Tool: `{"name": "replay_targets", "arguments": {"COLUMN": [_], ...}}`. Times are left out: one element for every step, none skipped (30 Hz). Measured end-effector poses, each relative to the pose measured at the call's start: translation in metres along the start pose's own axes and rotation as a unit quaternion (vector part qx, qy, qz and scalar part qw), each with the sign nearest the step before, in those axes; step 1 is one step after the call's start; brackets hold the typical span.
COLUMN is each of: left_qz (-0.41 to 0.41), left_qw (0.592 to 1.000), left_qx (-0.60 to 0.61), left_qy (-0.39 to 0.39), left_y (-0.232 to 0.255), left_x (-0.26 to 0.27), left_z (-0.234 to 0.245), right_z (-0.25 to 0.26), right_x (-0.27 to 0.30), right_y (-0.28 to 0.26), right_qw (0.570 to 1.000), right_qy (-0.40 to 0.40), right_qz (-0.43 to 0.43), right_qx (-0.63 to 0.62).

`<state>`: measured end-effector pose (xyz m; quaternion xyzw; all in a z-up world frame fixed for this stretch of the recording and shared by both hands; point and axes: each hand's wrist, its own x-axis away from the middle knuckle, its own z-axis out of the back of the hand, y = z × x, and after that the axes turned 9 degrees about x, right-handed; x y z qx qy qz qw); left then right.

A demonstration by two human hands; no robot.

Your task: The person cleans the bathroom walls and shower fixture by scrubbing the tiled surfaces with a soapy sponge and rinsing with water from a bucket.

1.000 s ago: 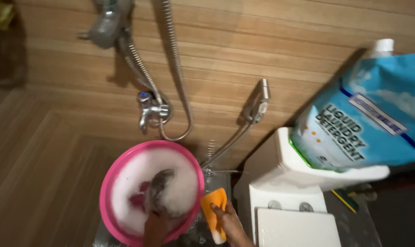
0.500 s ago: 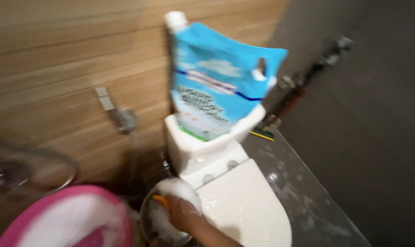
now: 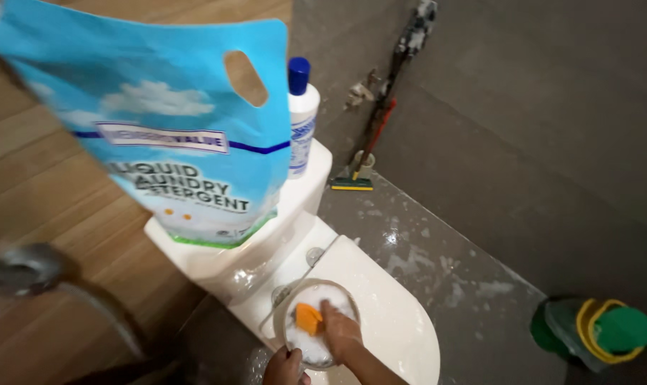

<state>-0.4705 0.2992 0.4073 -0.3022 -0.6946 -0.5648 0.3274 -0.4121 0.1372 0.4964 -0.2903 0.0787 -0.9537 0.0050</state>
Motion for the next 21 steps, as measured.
{"name": "replay_targets", "arguments": {"left_qz": [0.001,-0.001,-0.008,-0.011,-0.010,0.000,0.010,0.009,-0.036,-0.083,-0.087,-0.249,-0.404,-0.412,-0.383,-0.312,-0.253,-0.211,-0.174,-0.176,-0.178], "left_qw": [1.000,1.000,0.997,0.989,0.987,0.982,0.975,0.973,0.962,0.947,0.946,0.930,0.883,0.879,0.893,0.922,0.941,0.955,0.964,0.968,0.973], "left_qx": [0.005,-0.004,-0.074,-0.141,-0.149,-0.180,-0.211,-0.218,-0.263,-0.304,-0.307,-0.272,-0.227,-0.226,-0.226,-0.225,-0.222,-0.209,-0.201,-0.173,-0.142], "left_qy": [-0.008,-0.013,-0.029,-0.047,-0.054,-0.061,-0.068,-0.072,-0.064,-0.056,-0.059,0.011,0.079,0.083,0.070,0.041,0.014,-0.010,-0.030,-0.037,-0.045], "left_y": [0.002,0.007,0.012,0.012,0.012,0.015,0.015,0.012,0.008,0.004,-0.003,-0.009,-0.014,-0.018,-0.022,-0.009,0.009,0.035,0.055,0.102,0.154], "left_x": [-0.006,-0.014,-0.022,-0.027,-0.033,-0.041,-0.047,-0.053,-0.060,-0.071,-0.079,-0.086,-0.090,-0.092,-0.086,-0.082,-0.073,-0.065,-0.045,-0.024,0.004], "left_z": [-0.001,-0.001,-0.001,-0.003,-0.003,-0.002,-0.001,0.003,0.006,0.007,0.006,0.006,0.005,0.000,-0.002,-0.005,-0.008,-0.013,-0.011,-0.012,-0.010], "right_z": [-0.004,-0.008,-0.013,-0.022,-0.031,-0.041,-0.052,-0.062,-0.073,-0.080,-0.084,-0.084,-0.083,-0.077,-0.069,-0.049,-0.025,0.005,0.027,0.057,0.090], "right_x": [-0.004,-0.009,-0.016,-0.018,-0.022,-0.026,-0.027,-0.030,-0.030,-0.030,-0.028,-0.027,-0.023,-0.019,-0.012,-0.012,-0.010,-0.011,0.002,0.012,0.024], "right_y": [0.003,0.003,0.003,0.006,0.008,0.007,0.006,0.003,-0.001,-0.001,0.001,0.002,0.003,0.005,0.007,0.007,0.005,0.001,-0.009,-0.023,-0.038], "right_qw": [1.000,1.000,1.000,0.999,0.999,0.998,0.997,0.997,0.996,0.996,0.995,0.995,0.995,0.995,0.994,0.992,0.987,0.978,0.964,0.945,0.921], "right_qy": [0.003,0.006,0.009,0.007,0.006,0.004,0.002,-0.001,-0.006,-0.009,-0.011,-0.007,0.000,0.009,0.016,0.031,0.045,0.060,0.060,0.058,0.053], "right_qz": [-0.006,-0.017,-0.027,-0.039,-0.050,-0.062,-0.072,-0.079,-0.084,-0.085,-0.086,-0.083,-0.075,-0.062,-0.046,-0.025,-0.003,0.024,0.046,0.075,0.105], "right_qx": [-0.005,-0.002,-0.004,-0.004,-0.005,-0.009,-0.015,-0.019,-0.025,-0.031,-0.039,-0.047,-0.061,-0.075,-0.095,-0.120,-0.156,-0.196,-0.255,-0.312,-0.371]}}
